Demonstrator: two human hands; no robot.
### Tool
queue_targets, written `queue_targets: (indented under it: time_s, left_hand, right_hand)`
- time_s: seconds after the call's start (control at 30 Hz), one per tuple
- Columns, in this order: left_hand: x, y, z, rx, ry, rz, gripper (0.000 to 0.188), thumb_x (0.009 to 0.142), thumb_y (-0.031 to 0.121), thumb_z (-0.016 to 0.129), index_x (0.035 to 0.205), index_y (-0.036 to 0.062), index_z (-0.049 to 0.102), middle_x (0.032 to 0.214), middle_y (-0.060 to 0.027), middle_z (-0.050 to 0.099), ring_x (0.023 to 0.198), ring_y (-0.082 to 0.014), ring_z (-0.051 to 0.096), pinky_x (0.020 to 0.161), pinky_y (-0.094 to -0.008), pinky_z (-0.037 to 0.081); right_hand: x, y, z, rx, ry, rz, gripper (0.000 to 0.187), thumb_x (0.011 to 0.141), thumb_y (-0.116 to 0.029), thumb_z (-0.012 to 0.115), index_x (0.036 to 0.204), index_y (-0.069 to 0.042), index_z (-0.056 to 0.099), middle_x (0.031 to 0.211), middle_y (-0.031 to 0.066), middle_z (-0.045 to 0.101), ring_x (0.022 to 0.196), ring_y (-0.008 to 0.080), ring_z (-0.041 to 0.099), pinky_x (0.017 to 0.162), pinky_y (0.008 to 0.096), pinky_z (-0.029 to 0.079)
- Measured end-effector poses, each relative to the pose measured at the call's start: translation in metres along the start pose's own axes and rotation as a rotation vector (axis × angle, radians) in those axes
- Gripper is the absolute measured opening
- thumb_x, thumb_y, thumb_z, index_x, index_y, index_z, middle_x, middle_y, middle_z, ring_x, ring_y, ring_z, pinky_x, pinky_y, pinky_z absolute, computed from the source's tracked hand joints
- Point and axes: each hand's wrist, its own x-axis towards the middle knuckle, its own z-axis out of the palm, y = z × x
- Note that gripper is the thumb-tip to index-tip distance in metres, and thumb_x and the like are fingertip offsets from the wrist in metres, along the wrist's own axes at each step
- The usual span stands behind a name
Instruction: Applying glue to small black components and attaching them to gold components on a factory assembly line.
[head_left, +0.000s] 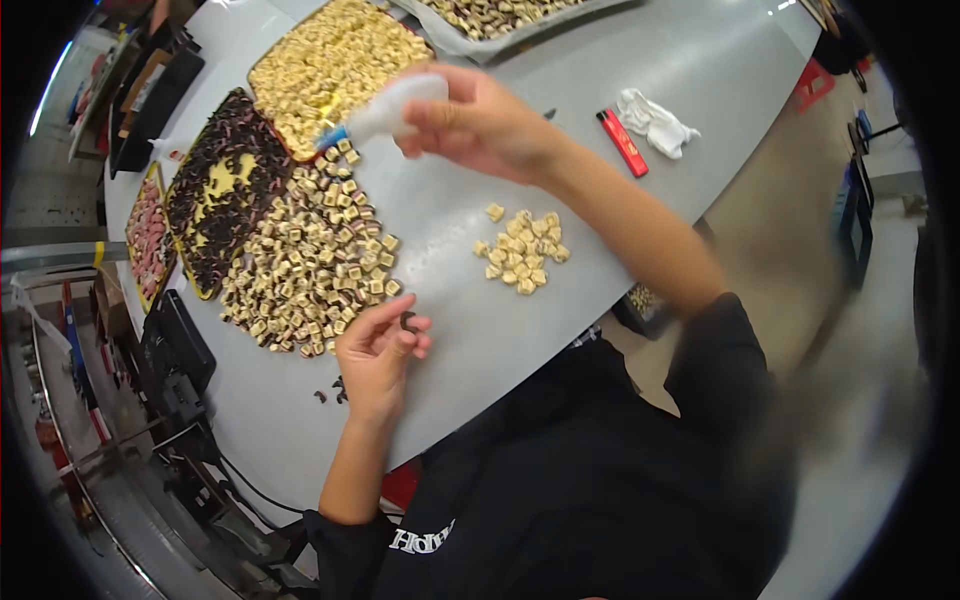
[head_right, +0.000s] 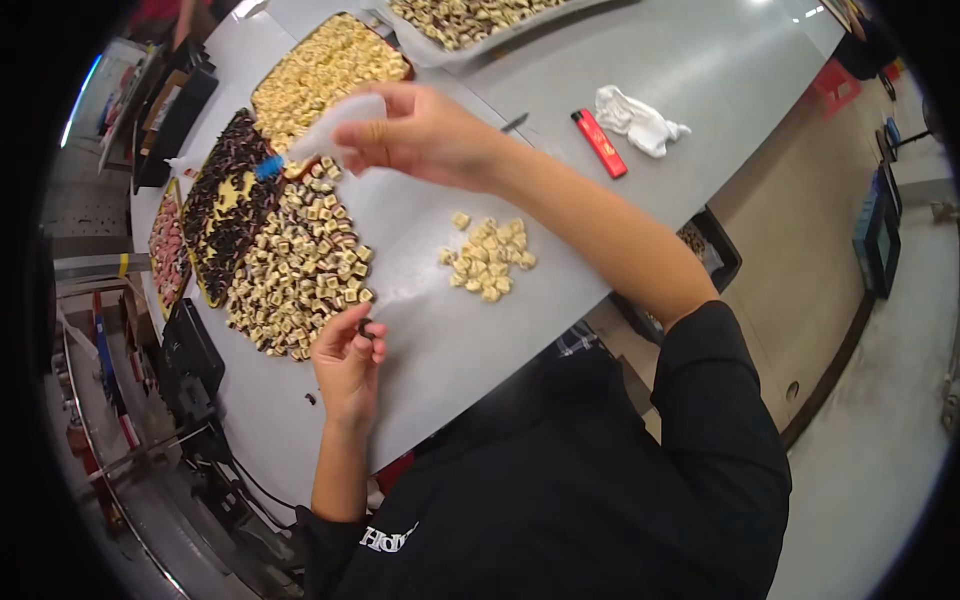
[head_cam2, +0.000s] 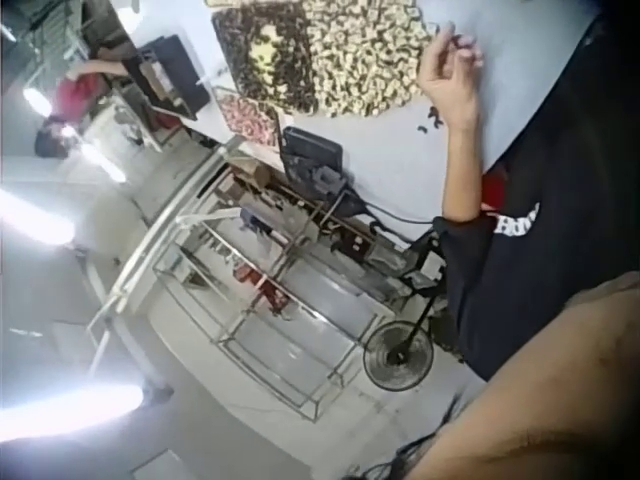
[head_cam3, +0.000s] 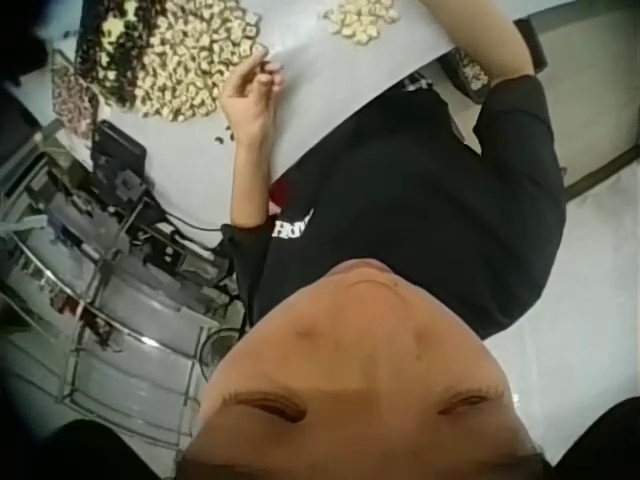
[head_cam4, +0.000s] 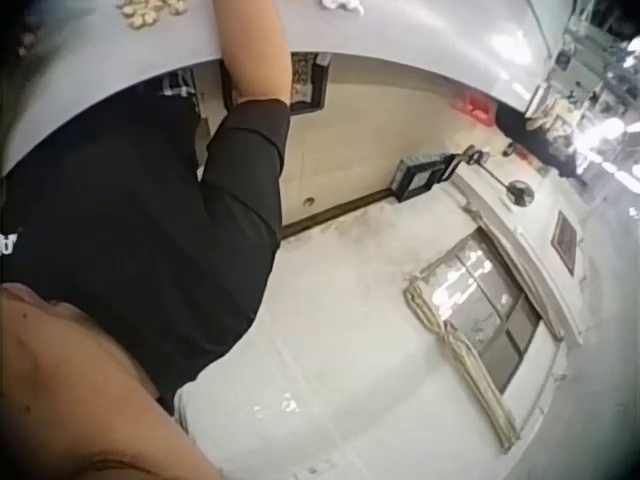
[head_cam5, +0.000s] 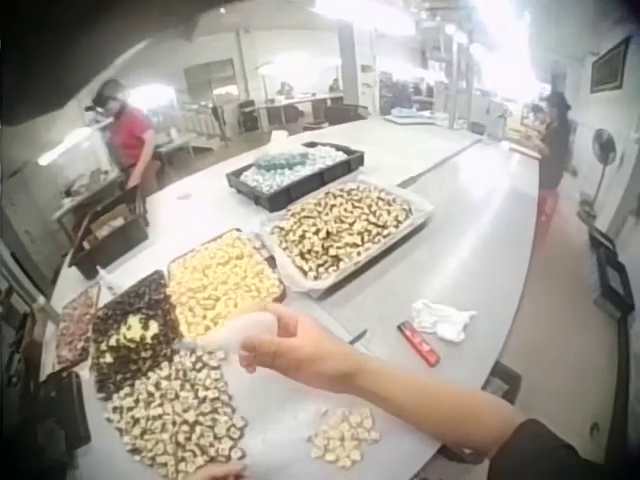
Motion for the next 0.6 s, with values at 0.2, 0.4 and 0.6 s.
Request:
queue_targets:
  time_s: [0.2,0.4,0.6]
  left_hand:
    - [0.000,-0.004,-0.006,0.025,-0.024,-0.008,0.035,0.080,0.015,0.070,0.107,-0.0036,0.057,0.089,-0.0141,0.064,0.069,-0.0132,0.061,0.061,-0.0225,0.049]
    - [-0.004,-0.004,-0.004,-0.006,-0.012,-0.042,0.033,0.080,0.012,0.069,0.106,-0.0035,0.056,0.090,-0.0137,0.064,0.071,-0.0137,0.061,0.065,-0.0234,0.050]
    - [-0.003,-0.006,-0.011,-0.175,-0.055,-0.047,0.032,0.079,0.009,0.069,0.106,-0.0031,0.058,0.092,-0.0121,0.063,0.077,-0.0137,0.061,0.070,-0.0238,0.050]
  right_hand:
    - [0.005,-0.021,-0.007,-0.049,0.083,-0.152,0.043,0.084,-0.021,0.065,0.115,0.001,0.046,0.101,0.0076,0.063,0.080,0.0090,0.057,0.066,0.0206,0.045]
    - [-0.007,-0.004,0.014,-0.033,-0.049,-0.014,0.037,0.084,-0.023,0.066,0.110,-0.001,0.052,0.106,0.0105,0.060,0.080,0.0096,0.054,0.070,0.0233,0.045]
    - [-0.019,0.018,0.040,-0.118,-0.098,0.122,0.036,0.088,-0.033,0.058,0.106,-0.001,0.052,0.104,0.0127,0.060,0.063,0.0036,0.046,0.055,0.0178,0.040]
